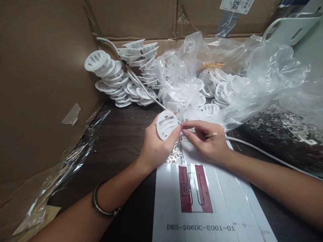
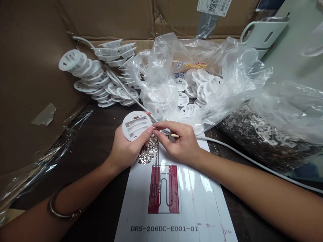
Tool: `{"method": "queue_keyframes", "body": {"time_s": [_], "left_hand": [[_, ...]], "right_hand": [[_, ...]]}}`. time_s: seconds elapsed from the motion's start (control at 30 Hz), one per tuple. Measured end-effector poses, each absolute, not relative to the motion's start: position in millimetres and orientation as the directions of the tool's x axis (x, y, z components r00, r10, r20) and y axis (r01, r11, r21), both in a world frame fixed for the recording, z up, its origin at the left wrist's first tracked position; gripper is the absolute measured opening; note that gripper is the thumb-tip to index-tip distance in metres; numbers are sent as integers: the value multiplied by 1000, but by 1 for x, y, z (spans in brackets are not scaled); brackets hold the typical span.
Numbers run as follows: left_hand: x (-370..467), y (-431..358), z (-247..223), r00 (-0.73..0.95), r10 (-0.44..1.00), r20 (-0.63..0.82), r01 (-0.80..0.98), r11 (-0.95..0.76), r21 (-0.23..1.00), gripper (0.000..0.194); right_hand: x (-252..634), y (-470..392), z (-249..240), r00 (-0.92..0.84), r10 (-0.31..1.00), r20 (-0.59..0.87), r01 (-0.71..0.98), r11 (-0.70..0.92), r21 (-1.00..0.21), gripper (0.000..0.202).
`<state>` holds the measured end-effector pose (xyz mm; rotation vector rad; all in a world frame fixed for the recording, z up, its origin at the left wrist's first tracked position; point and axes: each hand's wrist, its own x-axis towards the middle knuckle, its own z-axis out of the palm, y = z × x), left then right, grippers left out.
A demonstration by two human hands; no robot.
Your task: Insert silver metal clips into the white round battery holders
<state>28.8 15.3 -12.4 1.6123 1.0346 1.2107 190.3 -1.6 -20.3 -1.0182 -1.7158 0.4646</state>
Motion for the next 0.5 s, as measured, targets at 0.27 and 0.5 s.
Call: {"method": "queue_keyframes", "body": {"time_s": [0.27,0.5], "left_hand": [[29,14,-14,195,938,286,138,-315,939,35],[30,15,-17,198,925,325,176,-360,916,50]], "right_hand": [[190,0,-24,-38,857,514,338,495,-800,9],[189,2,-27,-6,867,499,260,483,-836,4]]}}
